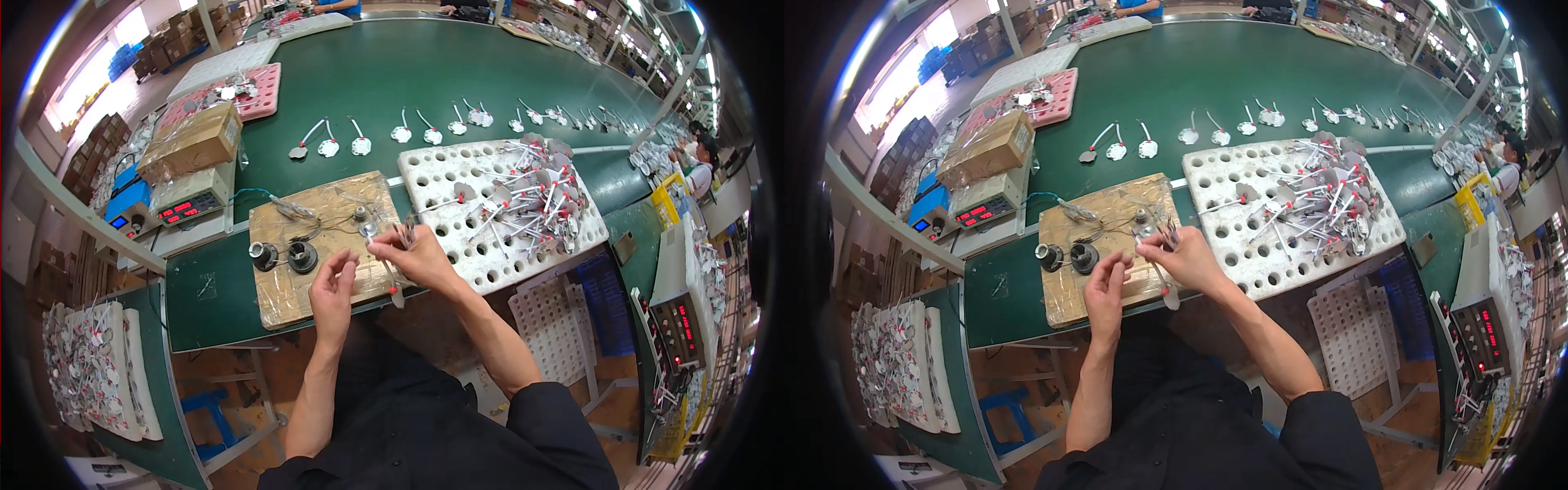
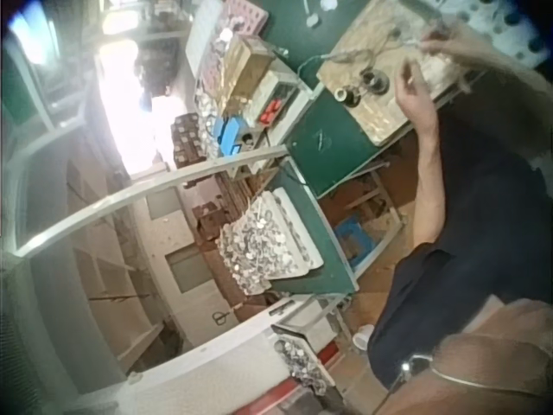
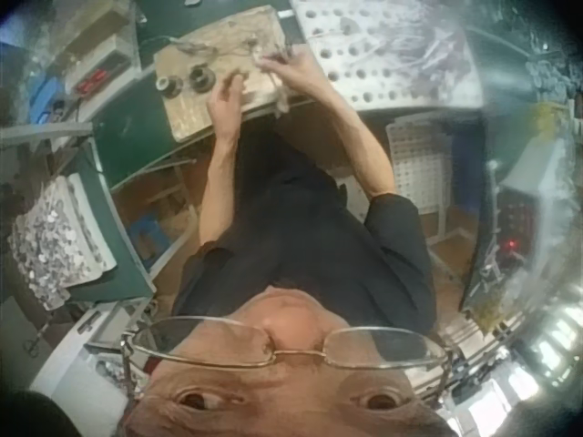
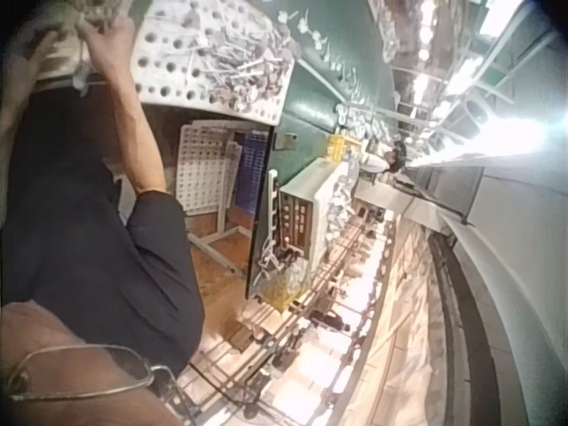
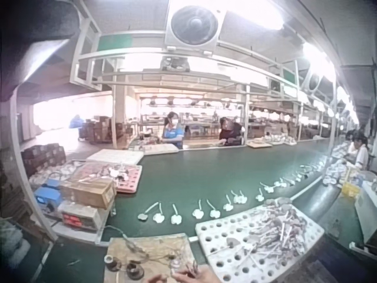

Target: The person solders wires onto LED circuit boards at an assembly line workstation. This is done by hand using a soldering iron and solder wire.

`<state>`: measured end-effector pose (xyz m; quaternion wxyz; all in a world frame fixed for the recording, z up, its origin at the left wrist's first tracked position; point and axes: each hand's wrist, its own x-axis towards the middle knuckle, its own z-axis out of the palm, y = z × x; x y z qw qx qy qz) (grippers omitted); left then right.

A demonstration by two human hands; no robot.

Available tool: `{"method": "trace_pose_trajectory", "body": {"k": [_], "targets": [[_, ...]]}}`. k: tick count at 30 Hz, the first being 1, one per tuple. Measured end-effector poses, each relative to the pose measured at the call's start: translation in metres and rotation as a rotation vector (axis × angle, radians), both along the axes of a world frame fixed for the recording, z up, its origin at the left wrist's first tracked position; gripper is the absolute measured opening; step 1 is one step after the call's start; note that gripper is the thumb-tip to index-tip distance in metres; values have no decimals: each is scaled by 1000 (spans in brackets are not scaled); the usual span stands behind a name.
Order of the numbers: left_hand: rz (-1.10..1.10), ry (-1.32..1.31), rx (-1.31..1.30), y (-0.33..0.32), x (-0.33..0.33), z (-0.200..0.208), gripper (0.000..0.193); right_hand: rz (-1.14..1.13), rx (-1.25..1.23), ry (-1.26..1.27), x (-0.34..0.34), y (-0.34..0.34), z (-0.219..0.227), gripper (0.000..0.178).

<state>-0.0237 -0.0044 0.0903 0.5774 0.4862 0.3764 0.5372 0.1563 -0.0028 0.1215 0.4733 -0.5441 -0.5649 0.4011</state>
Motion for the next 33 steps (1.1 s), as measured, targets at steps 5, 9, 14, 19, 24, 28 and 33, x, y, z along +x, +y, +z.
{"method": "trace_pose_trajectory", "body": {"k": [5, 9, 14, 19, 24, 28, 33], "targets": [[-21, 74, 116, 20, 5, 22, 22, 11, -1, -99, -12, -14, 12, 21], [-40, 29, 111, 20, 2, 22, 17, 32, -13, -151, -13, -20, 26, 17], [-46, -48, 20, 19, 4, 17, 16, 10, -47, -87, -14, -21, 21, 17], [37, -111, 0, 7, 16, 3, 14, -24, 162, -152, -16, -16, 8, 16], [24, -155, -53, -1, 26, -12, 21, -52, 67, -89, -17, -14, 9, 18], [-323, -69, -131, -6, 7, -13, 42, -71, -71, 191, -6, -11, 23, 17], [-512, -207, -210, -20, -10, -18, 56, -193, 46, 274, 2, -3, 28, 18]]}}
